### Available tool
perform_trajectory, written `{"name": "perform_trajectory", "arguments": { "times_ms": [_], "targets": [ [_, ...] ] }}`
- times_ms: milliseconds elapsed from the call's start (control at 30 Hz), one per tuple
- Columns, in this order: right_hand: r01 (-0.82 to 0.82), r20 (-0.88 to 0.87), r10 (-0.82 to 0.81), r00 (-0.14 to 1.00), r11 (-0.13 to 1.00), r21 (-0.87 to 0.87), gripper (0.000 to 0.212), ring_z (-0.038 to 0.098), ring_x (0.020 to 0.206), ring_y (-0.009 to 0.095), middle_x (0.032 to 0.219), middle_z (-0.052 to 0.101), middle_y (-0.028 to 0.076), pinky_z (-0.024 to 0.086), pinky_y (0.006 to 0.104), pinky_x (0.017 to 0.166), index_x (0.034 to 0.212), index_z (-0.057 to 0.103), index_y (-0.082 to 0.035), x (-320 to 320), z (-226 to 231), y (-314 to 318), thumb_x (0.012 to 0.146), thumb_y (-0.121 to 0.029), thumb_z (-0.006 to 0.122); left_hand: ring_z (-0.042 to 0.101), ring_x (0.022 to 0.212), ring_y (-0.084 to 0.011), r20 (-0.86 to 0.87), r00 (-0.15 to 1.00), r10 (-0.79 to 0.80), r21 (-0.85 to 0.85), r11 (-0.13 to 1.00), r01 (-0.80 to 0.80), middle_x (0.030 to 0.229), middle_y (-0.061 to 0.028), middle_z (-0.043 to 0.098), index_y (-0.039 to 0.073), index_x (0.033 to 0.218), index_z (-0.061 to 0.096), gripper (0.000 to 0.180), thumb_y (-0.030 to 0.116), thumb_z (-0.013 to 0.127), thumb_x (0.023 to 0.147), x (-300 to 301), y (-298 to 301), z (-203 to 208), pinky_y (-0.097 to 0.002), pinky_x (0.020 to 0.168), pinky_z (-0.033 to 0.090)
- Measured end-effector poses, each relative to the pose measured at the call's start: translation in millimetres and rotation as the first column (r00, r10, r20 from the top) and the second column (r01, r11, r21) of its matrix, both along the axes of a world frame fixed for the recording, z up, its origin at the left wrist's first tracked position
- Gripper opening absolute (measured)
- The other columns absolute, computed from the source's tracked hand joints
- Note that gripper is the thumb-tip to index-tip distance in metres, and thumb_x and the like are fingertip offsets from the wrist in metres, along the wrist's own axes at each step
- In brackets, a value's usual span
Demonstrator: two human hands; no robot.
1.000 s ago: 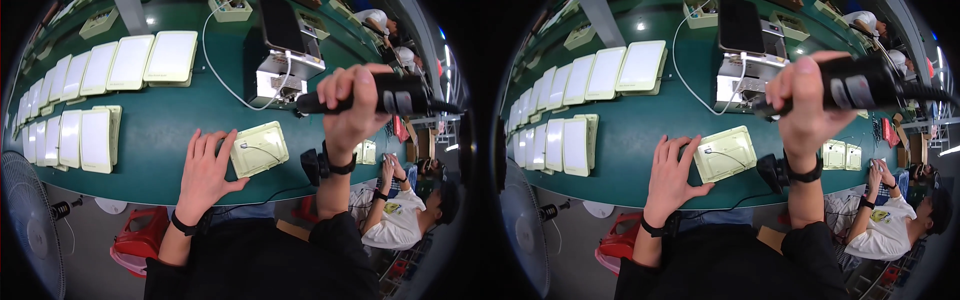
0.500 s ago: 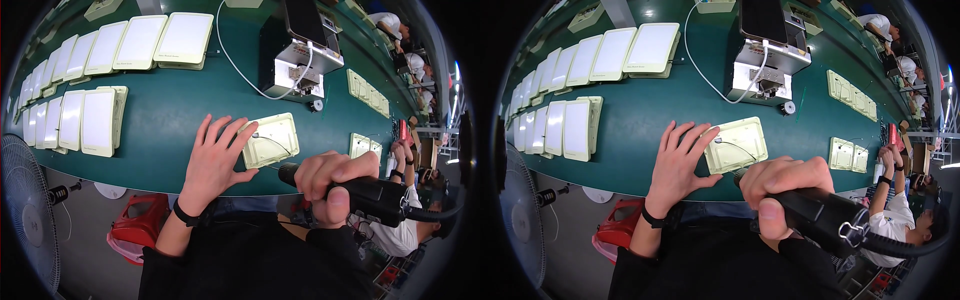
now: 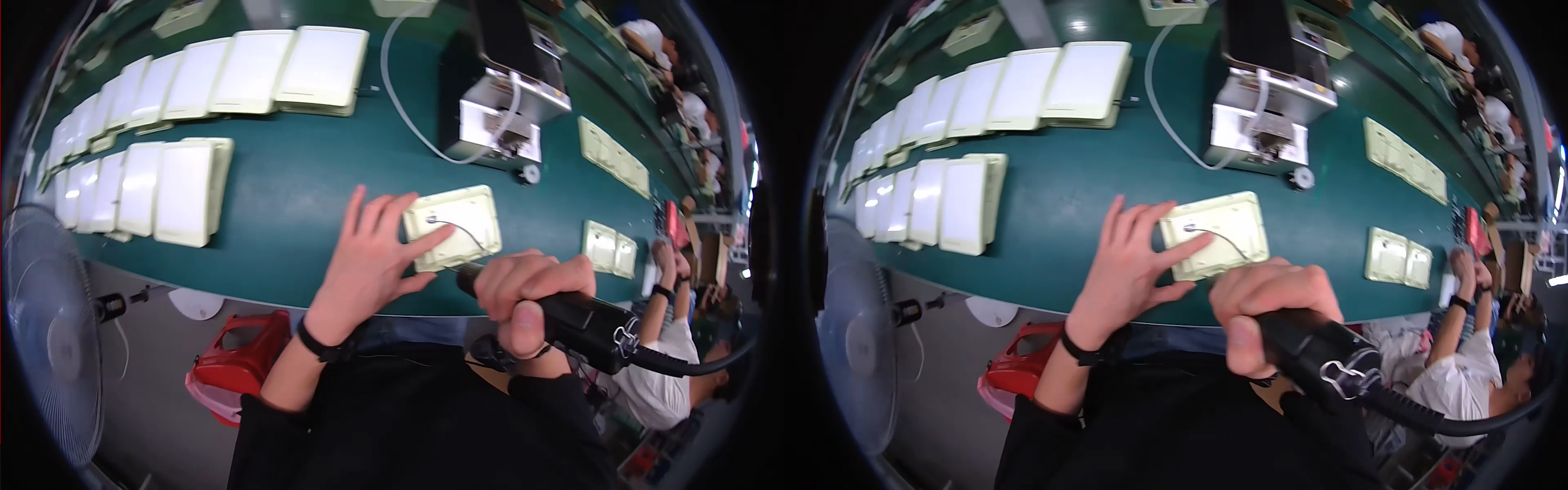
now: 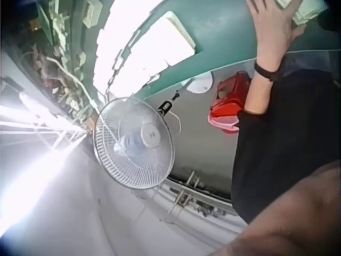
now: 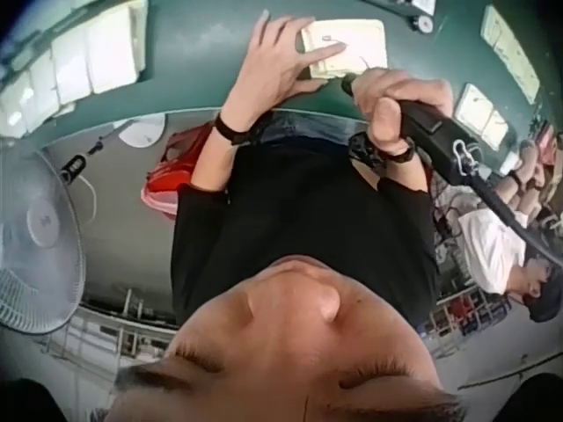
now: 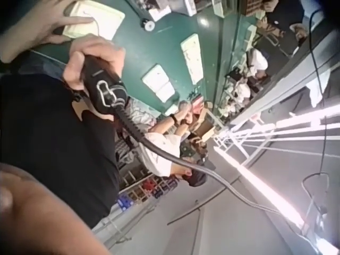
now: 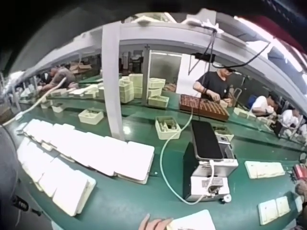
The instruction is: The person picks up a plastic panel, places it on the work surface, and uses a power screwdriver to drive screws into it. They then move the panel to a row on the left and repeat the process with several more panels.
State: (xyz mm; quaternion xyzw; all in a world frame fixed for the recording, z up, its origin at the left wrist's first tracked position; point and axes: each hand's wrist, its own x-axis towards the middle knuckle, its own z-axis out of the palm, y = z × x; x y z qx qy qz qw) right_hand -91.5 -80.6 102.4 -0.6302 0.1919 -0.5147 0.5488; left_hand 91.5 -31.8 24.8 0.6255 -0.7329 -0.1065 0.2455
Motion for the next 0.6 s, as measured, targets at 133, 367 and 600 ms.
{"name": "perform_trajectory", "arguments": {
  "times_ms": [133, 367, 600],
  "targets": [
    [-0.058, 0.023, 0.060, 0.998, 0.996, -0.061, 0.034, 0.048, 0.048, 0.015, 0.062, 0.052, 0.003, 0.043, 0.0318, 0.047, 0.101, 0.045, -0.009, -1.7, -4.7, -5.8, 0.099, -0.026, 0.075, 0.050, 0.131, -0.0355, -0.046, 0.999, -0.004, -0.045, 0.999, 0.002, 0.137, -0.0157, 0.055, 0.037, 0.143, 0.064, 0.075, 0.040, 0.088, 0.072, -1.8, 0.6, -4.5, -0.0621, 0.123, 0.027],
    [-0.098, 0.361, 0.097, 0.927, 0.995, -0.016, 0.033, 0.044, 0.043, 0.011, 0.059, 0.047, 0.002, 0.038, 0.0259, 0.038, 0.103, 0.043, -0.008, -27.6, 11.9, -8.8, 0.098, -0.024, 0.072, 0.047, 0.134, -0.0402, 0.071, 0.927, 0.368, -0.025, 0.930, -0.367, 0.134, -0.0182, 0.055, 0.024, 0.141, 0.065, 0.076, 0.045, 0.089, 0.071, 19.6, 62.2, 5.8, -0.0680, 0.122, 0.023],
    [-0.165, 0.322, 0.098, 0.942, 0.968, 0.187, 0.037, 0.047, 0.042, 0.015, 0.059, 0.051, 0.004, 0.046, 0.0314, 0.042, 0.105, 0.044, -0.008, -34.1, -9.1, -8.3, 0.097, -0.025, 0.075, 0.033, 0.147, -0.0491, 0.346, 0.646, 0.681, -0.239, 0.730, -0.641, 0.153, -0.0174, 0.048, 0.015, 0.134, 0.068, 0.076, 0.046, 0.090, 0.069, 90.2, 85.3, 10.3, -0.0751, 0.120, 0.017]
  ]
}}
